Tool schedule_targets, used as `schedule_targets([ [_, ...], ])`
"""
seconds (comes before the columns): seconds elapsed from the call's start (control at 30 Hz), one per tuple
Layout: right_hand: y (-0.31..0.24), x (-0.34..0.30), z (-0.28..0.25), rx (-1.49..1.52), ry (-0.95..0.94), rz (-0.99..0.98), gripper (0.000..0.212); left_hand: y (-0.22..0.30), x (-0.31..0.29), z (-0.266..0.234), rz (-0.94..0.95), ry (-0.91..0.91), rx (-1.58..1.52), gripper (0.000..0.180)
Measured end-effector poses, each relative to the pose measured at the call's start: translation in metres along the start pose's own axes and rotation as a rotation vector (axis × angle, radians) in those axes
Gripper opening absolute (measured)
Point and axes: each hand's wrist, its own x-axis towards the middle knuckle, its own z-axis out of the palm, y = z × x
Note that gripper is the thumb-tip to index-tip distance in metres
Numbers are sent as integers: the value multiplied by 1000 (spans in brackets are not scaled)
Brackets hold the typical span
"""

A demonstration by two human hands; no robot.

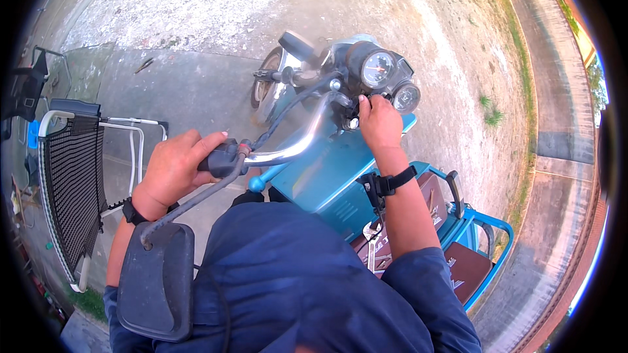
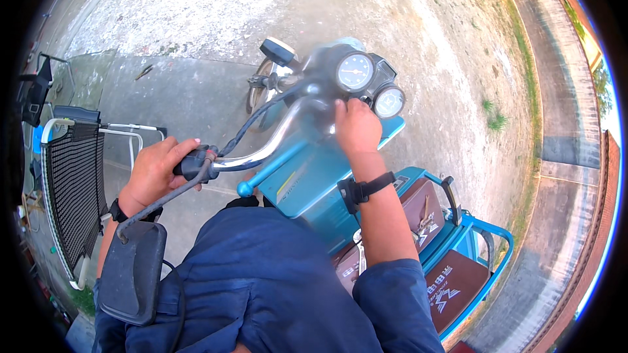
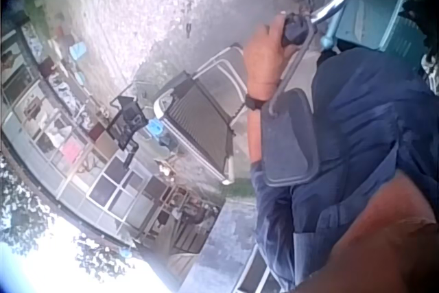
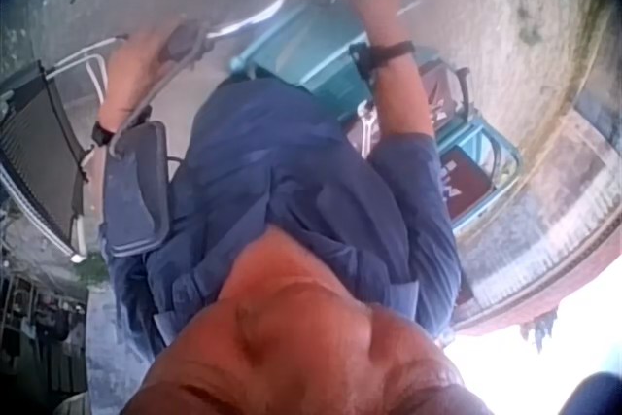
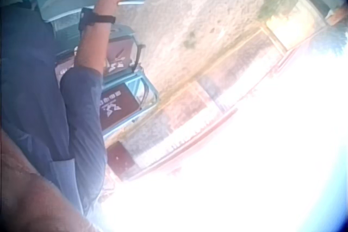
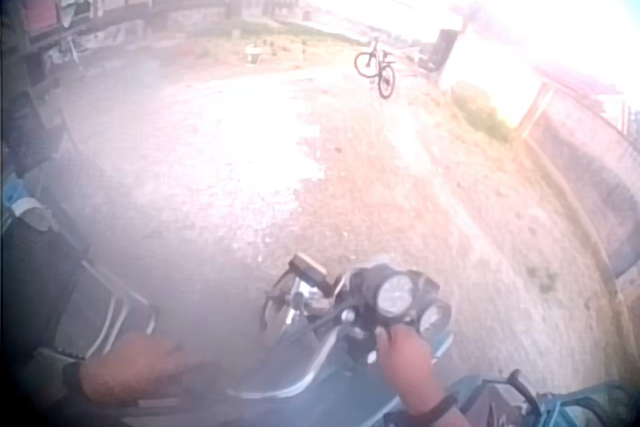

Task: The person uses a wrench to tighten a bolt on the handlebar of a blue tricycle, then rotates the handlebars and operates a switch near the dashboard.

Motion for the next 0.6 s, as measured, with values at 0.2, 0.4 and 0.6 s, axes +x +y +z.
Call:
schedule_targets([
  [0.2,-6,3,2,-72,-107,94,45,1,0,-2,-11,-14,-2,67],
  [0.4,-1,-6,3,-20,14,-5,36,0,-1,-1,-7,0,-2,68],
  [0.6,6,-3,5,-45,-6,-102,31,-1,-1,0,4,7,-7,69],
])
